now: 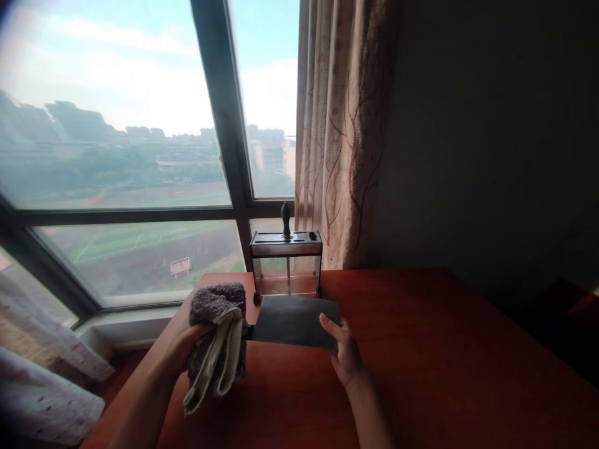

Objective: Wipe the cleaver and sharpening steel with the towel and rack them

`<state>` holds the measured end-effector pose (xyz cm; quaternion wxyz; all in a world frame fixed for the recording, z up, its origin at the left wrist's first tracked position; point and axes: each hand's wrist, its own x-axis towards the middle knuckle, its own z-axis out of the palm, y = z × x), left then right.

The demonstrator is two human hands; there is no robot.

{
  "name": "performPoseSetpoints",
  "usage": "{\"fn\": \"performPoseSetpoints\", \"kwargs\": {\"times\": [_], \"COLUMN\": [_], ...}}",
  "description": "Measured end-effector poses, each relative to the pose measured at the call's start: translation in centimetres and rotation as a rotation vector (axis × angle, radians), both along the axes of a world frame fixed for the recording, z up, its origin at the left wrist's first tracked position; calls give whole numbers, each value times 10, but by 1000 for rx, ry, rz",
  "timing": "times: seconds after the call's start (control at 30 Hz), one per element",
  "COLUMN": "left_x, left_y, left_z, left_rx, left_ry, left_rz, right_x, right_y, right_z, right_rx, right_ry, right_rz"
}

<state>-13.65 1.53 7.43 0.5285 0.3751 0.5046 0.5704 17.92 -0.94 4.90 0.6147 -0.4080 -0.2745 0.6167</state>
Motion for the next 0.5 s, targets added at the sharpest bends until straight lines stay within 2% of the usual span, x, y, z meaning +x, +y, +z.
{"fn": "performPoseSetpoints", "kwargs": {"times": [0.1, 0.23, 0.3, 0.43, 0.5], "left_x": [0, 9, 15, 23, 25], "left_y": [-1, 1, 3, 7, 9], "left_z": [-1, 4, 6, 4, 2], "left_rx": [-117, -122, -117, -53, -13], "left_ry": [-72, -159, -158, -139, -156], "left_rz": [-53, -15, 44, 262, 314], "right_x": [3, -1, -6, -14, -17], "right_y": [1, 2, 2, 1, -1], "right_z": [-4, -3, -1, 1, 2], "right_rx": [-42, -63, -51, -1, 12], "right_ry": [22, 22, -17, -82, -90], "right_rz": [-8, 3, 26, 73, 84]}}
